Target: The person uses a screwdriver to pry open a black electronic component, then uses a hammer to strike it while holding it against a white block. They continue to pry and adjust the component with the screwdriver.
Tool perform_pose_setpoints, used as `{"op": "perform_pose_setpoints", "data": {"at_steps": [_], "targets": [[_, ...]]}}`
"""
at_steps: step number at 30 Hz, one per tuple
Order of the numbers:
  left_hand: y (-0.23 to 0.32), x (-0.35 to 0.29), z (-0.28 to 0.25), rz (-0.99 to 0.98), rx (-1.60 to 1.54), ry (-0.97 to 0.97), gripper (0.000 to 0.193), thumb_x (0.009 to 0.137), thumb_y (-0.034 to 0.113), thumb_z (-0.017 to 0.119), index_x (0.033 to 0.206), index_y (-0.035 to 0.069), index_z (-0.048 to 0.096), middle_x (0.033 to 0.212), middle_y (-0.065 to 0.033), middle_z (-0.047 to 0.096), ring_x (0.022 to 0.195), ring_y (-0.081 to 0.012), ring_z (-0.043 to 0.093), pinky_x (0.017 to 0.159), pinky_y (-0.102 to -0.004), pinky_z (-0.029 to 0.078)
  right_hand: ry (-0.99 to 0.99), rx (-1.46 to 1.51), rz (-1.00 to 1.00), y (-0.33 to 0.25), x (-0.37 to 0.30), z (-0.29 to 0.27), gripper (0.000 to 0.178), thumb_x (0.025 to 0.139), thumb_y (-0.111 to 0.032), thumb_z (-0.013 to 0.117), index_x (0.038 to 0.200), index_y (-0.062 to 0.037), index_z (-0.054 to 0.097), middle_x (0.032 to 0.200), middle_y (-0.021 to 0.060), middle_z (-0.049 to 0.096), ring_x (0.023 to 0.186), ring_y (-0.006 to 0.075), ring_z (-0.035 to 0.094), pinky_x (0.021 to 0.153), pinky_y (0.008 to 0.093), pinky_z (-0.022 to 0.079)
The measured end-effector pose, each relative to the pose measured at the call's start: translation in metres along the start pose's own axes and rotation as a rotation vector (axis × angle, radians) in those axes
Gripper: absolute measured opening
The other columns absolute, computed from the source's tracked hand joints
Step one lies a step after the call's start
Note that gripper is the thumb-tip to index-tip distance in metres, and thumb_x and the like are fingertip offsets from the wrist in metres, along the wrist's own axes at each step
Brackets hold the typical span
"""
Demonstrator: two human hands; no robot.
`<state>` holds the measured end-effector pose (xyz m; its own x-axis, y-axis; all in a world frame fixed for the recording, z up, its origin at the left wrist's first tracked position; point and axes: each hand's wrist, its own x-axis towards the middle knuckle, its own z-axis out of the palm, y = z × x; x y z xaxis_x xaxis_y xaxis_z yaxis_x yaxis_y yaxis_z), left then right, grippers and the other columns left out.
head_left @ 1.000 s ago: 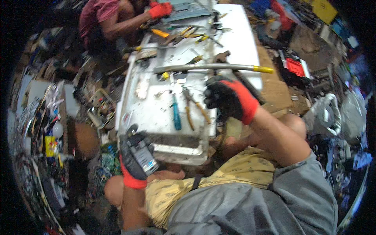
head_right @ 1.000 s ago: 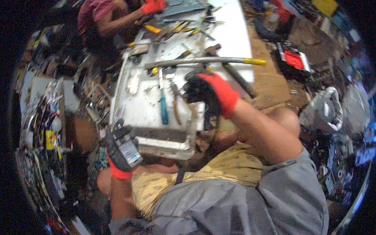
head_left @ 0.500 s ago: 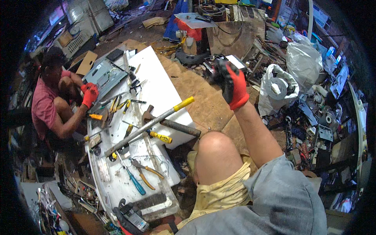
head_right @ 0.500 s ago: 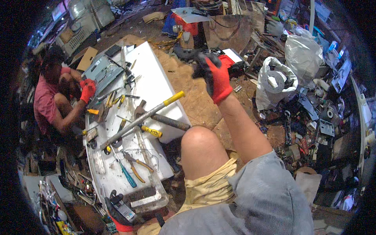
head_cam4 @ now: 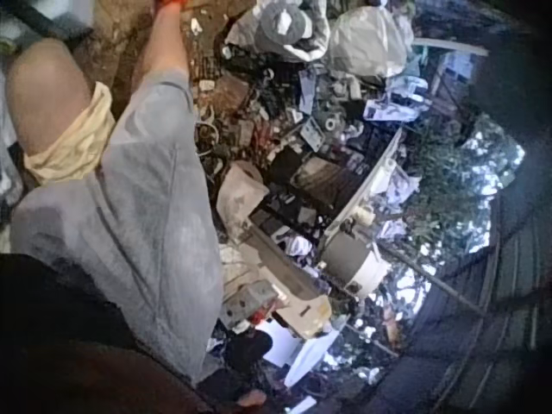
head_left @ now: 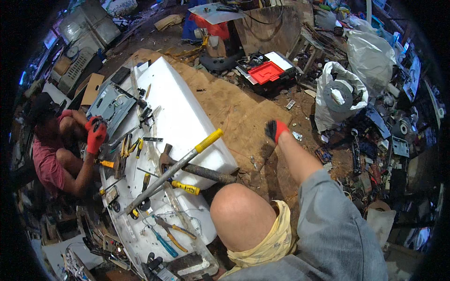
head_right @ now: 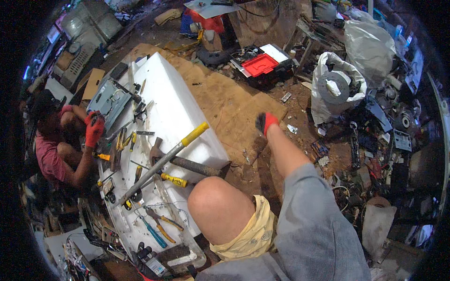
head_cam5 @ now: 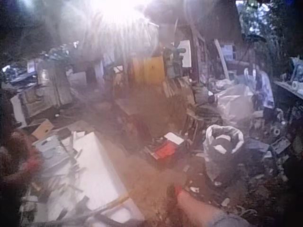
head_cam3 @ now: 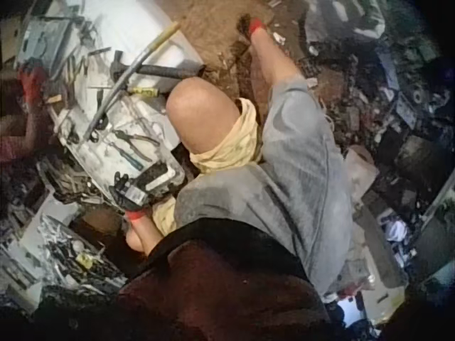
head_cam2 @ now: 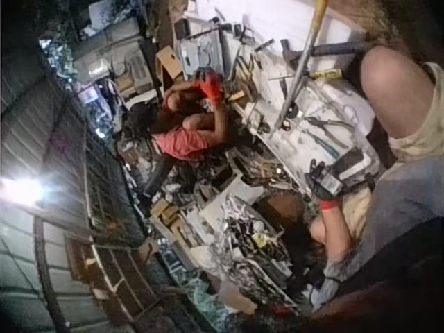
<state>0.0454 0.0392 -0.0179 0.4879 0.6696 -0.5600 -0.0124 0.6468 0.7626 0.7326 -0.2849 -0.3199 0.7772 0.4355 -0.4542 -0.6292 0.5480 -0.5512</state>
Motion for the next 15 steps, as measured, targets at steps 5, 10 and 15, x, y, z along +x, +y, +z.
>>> {"op": "perform_pose_setpoints", "data": {"at_steps": [5, 10, 15], "targets": [[0.01, 0.005, -0.007, 0.0, 0.051, 0.083, 0.066, 0.105, 0.052, 0.03, 0.139, 0.0, 0.048, 0.118, -0.0131, 0.063, 0.104, -0.0295, 0.056, 0.097, -0.0484, 0.043, -0.05, 0.013, -0.128, -0.13, 0.077, 0.161, 0.033, 0.1, -0.036, 0.042, 0.114, -0.0114, 0.059, 0.117, 0.0136, 0.064, 0.105, 0.0317, 0.062, 0.09, 0.0381, 0.05], [-0.009, 0.004, -0.001, 0.384, 0.657, -0.008, 0.061, 0.106, 0.046, 0.03, 0.138, -0.003, 0.048, 0.119, -0.0151, 0.063, 0.106, -0.0288, 0.059, 0.098, -0.0465, 0.044, 0.268, -0.232, -0.338, -0.113, 0.058, 0.178, 0.041, 0.1, -0.04, 0.04, 0.118, -0.0075, 0.058, 0.114, 0.0159, 0.063, 0.097, 0.0335, 0.064, 0.085, 0.0432, 0.051], [-0.009, 0.002, 0.023, 0.268, 0.471, -0.005, 0.046, 0.105, 0.033, 0.043, 0.131, -0.004, 0.052, 0.117, -0.0173, 0.065, 0.11, -0.0291, 0.061, 0.099, -0.047, 0.045, 0.191, -0.266, -0.205, 0.007, -0.01, 0.05, 0.029, 0.098, -0.035, 0.048, 0.102, -0.0112, 0.064, 0.094, 0.0098, 0.07, 0.082, 0.0264, 0.068, 0.07, 0.0427, 0.054]]}}
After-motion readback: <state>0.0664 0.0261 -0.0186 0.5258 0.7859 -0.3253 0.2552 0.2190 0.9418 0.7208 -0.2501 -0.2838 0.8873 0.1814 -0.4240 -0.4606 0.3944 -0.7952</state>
